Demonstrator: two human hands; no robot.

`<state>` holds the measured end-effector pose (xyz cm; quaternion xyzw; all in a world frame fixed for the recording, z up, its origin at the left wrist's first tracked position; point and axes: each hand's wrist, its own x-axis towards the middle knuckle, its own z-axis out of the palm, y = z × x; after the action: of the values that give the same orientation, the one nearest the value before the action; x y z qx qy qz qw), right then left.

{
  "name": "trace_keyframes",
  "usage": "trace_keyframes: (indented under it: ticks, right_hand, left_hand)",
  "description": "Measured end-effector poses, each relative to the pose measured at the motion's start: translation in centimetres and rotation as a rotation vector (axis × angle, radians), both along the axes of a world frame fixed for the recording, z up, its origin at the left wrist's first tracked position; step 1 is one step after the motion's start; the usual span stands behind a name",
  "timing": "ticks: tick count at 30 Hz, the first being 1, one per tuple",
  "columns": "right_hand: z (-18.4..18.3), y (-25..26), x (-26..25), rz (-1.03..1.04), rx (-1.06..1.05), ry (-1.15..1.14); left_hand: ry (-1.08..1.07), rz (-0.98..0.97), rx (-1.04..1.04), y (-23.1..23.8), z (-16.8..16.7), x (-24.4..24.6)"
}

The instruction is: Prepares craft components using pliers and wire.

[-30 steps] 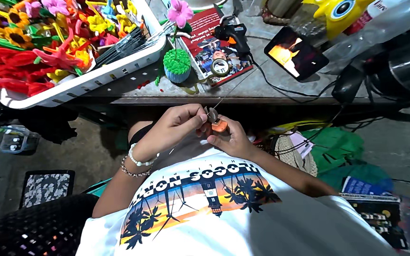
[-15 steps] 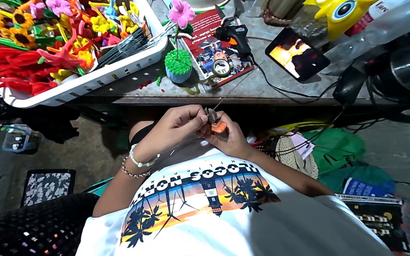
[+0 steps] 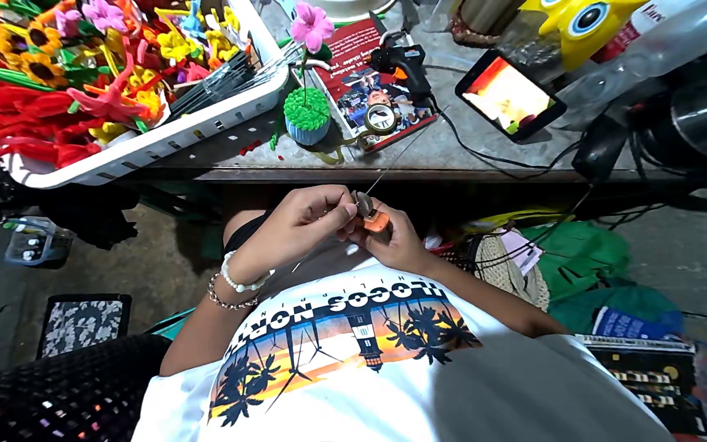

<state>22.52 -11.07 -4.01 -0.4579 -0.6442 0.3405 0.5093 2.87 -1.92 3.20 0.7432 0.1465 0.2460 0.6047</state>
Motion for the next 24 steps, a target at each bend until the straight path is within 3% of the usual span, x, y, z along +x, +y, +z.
trace_keyframes:
  ticks: [14,20,24]
  right_hand:
    - [-0.2,0.2,0.0,0.016,-0.076,-0.017]
    - [-0.4,0.7,-0.3,-0.003,-0.010,0.008]
    - [0.8,1.2,-0.3,0.028,0.000,0.090]
  left_hand:
    - [0.003,0.010,0.077,0.0,-0.1,-0.1]
    - [-0.029,0.003,0.036,0.1,-0.1,-0.2]
    - [-0.103,0.137,0.028,0.4,-1.0,-0.6]
